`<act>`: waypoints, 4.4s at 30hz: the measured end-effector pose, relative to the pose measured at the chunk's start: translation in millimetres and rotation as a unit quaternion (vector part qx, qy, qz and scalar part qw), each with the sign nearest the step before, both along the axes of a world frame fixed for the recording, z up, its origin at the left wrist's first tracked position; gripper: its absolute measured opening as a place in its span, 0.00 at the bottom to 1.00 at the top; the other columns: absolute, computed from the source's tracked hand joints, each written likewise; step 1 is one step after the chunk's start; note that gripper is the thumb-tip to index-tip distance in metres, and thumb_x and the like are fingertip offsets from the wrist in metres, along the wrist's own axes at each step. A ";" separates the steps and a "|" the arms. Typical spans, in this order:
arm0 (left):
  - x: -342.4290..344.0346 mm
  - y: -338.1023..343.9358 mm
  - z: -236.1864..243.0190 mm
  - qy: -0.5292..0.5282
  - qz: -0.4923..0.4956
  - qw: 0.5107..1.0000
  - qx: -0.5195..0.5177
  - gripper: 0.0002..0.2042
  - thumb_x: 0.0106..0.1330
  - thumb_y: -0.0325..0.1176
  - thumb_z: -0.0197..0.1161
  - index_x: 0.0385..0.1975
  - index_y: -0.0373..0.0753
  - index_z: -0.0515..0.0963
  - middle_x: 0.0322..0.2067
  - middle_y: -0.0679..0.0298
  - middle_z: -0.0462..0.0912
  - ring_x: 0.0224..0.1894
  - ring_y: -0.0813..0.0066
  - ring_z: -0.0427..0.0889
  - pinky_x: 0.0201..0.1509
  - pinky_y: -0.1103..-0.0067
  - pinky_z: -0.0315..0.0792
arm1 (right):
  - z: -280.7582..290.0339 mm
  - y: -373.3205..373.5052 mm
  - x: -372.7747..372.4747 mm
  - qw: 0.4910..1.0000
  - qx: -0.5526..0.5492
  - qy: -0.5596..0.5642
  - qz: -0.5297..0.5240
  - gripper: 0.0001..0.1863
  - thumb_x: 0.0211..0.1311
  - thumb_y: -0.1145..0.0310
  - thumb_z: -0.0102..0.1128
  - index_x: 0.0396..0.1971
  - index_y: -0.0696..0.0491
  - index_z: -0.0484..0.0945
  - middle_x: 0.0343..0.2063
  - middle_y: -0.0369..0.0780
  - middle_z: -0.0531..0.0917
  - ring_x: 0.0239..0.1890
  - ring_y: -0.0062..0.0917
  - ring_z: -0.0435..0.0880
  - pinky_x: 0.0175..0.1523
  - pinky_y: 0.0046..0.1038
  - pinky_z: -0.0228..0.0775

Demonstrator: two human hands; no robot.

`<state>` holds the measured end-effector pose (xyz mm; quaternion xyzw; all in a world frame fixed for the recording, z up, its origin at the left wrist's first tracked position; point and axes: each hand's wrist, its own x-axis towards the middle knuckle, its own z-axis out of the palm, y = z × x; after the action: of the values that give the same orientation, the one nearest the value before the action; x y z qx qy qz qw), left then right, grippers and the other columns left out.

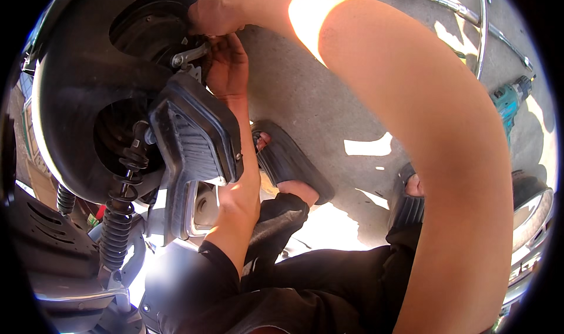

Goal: The person uses a socket wrench to loosen and remove bolts from the rear footrest area of a scooter. They then reattach the footrest and tighten the bolts by hand and with the wrench. The person also adjusts a spring and linkage near the rear wheel.

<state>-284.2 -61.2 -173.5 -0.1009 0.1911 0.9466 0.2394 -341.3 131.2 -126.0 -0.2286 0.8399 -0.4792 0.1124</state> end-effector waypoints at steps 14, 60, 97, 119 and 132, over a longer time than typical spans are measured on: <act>-0.7 0.5 -0.4 -0.006 -0.014 0.999 0.039 0.13 0.73 0.31 0.48 0.49 0.32 0.75 0.49 0.57 0.81 0.57 0.64 0.76 0.69 0.63 0.64 | -18.5 -19.2 -25.4 0.959 0.141 0.226 0.094 0.13 0.57 0.63 0.57 0.33 0.56 0.85 0.33 0.46 0.86 0.37 0.39 0.86 0.42 0.38 0.78; 1.4 4.4 9.4 0.011 0.003 0.999 -0.053 0.12 0.68 0.29 0.55 0.48 0.35 0.76 0.46 0.62 0.81 0.54 0.69 0.76 0.67 0.66 0.67 | -9.9 -21.0 0.2 0.986 -0.045 -0.140 -0.078 0.22 0.66 0.49 0.51 0.43 0.52 0.83 0.39 0.45 0.85 0.46 0.38 0.83 0.49 0.40 0.74; 0.6 2.3 8.8 -0.001 0.005 0.999 -0.037 0.11 0.69 0.31 0.54 0.47 0.35 0.76 0.48 0.61 0.81 0.54 0.68 0.76 0.65 0.65 0.68 | 4.5 -22.3 14.3 0.990 -0.023 -0.110 -0.087 0.26 0.71 0.48 0.42 0.34 0.52 0.85 0.30 0.43 0.86 0.42 0.35 0.85 0.48 0.35 0.75; 1.4 2.5 5.9 -0.006 -0.001 1.000 -0.030 0.13 0.64 0.28 0.58 0.49 0.36 0.76 0.47 0.62 0.81 0.55 0.67 0.76 0.66 0.65 0.68 | 27.3 -5.6 18.7 0.974 0.026 -0.169 -0.150 0.25 0.71 0.50 0.46 0.30 0.54 0.85 0.33 0.41 0.86 0.36 0.30 0.85 0.40 0.33 0.77; 4.0 9.9 15.3 -0.003 0.013 0.993 -0.113 0.13 0.72 0.35 0.50 0.49 0.38 0.76 0.46 0.63 0.80 0.54 0.70 0.75 0.64 0.68 0.65 | 2.0 -35.5 61.9 0.710 -0.481 -0.441 -0.266 0.29 0.72 0.48 0.42 0.38 0.58 0.83 0.41 0.44 0.83 0.49 0.32 0.76 0.58 0.37 0.63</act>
<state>-280.2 -51.3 -158.2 -0.1330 0.2949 0.9216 0.2144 -279.4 95.6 -124.0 0.2183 0.3769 -0.8745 0.2134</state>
